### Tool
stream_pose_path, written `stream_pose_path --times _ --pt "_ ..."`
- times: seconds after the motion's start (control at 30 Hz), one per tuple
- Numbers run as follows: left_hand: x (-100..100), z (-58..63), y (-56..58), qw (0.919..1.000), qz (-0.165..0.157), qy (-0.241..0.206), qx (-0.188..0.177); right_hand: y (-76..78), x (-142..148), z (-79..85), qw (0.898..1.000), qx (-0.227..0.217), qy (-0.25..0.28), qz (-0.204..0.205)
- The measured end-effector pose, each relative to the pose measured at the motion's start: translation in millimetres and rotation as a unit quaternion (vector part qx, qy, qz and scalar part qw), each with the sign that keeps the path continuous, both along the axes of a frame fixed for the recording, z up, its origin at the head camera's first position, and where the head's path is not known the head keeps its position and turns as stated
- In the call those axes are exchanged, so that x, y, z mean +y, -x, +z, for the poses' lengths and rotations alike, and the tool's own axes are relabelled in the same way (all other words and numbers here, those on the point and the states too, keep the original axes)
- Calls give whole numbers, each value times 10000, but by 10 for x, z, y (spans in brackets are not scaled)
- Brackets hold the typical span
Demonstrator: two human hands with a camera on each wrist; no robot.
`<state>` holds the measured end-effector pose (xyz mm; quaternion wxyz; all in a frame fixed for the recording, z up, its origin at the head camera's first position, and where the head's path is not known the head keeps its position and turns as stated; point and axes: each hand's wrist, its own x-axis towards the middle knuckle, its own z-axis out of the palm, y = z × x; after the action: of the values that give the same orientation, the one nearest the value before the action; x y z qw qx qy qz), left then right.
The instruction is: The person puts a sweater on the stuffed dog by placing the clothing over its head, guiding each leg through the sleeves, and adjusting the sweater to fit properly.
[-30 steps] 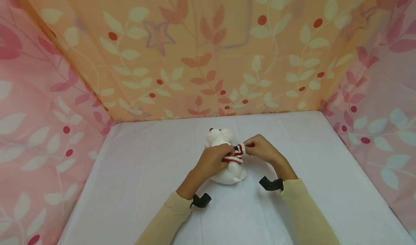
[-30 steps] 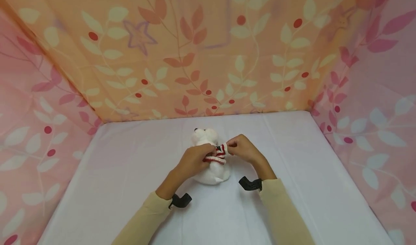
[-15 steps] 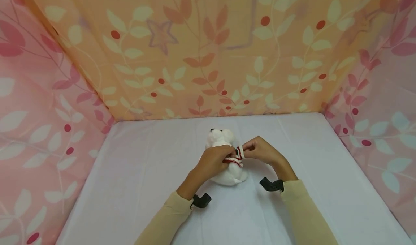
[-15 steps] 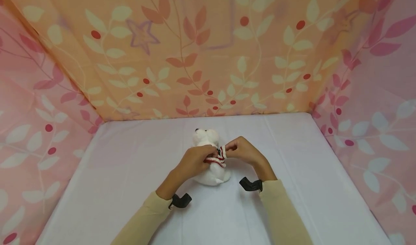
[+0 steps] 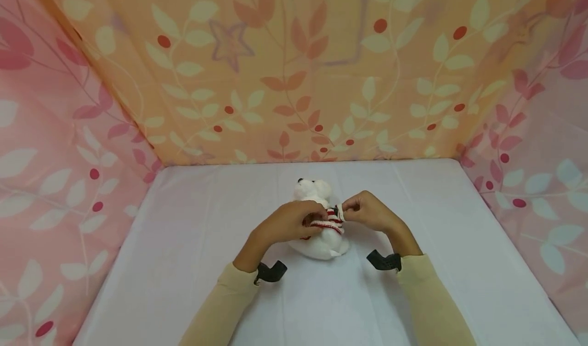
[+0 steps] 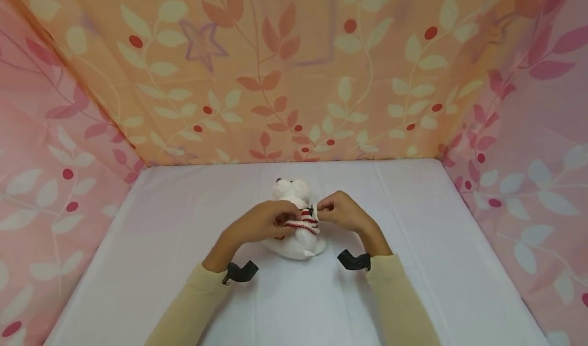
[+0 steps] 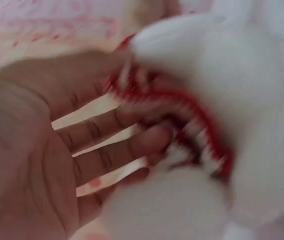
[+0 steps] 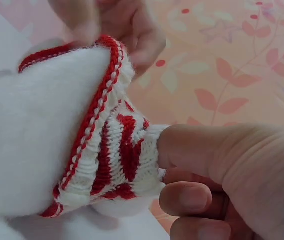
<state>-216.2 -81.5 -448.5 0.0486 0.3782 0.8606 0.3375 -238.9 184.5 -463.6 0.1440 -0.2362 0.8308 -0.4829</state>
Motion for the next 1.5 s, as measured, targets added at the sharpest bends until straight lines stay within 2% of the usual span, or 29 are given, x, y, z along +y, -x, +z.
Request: stream_pose_path --times 0.07,0.13,0.17,0.23,0.37,0.47,0.7,0.8,0.83,1.0,1.13,1.2,1.27,1.37,1.43,1.5 --pt "-110 48 50 9989 210 -408 -110 -1 -5 28 10000 66 -57 -5" --pt "-183 51 102 9954 647 -704 34 -2 -8 56 9999 87 -65 -16" --pt "-204 39 126 9933 888 -728 139 -2 -11 67 9999 97 -76 -10" --pt "-222 -11 163 9912 1168 -563 266 -2 -12 73 10000 71 -33 -6" --pt "-198 -128 200 9930 1169 -85 157 -5 -3 49 9999 -57 98 -8" --pt "-177 -177 212 9928 1183 19 165 -11 4 39 9999 -52 105 -40" --pt "-255 -175 246 9840 1580 432 695 -24 22 61 9996 -69 97 -238" --pt "-339 -184 283 9801 1672 625 870 -20 56 59 9997 -86 143 -153" --pt "-366 -183 291 9792 1654 658 969 3 78 18 9997 -89 171 -135" --pt "-432 -168 322 9739 1643 807 1340 -4 112 36 9995 -137 272 -73" --pt "-334 -155 290 9740 1771 839 1135 -5 150 29 9993 -243 269 -33" --pt "-244 -137 250 9758 1774 659 1096 -2 163 20 9991 -313 268 36" --pt "-144 -102 201 9798 1587 271 1184 4 169 13 9991 -337 254 78" --pt "-2 -65 123 9845 1004 -94 1437 19 172 11 9987 -395 277 140" --pt "70 -59 73 9859 684 -58 1527 28 172 16 9985 -441 271 169" --pt "123 -76 35 9859 543 127 1579 34 177 20 9982 -489 263 206"
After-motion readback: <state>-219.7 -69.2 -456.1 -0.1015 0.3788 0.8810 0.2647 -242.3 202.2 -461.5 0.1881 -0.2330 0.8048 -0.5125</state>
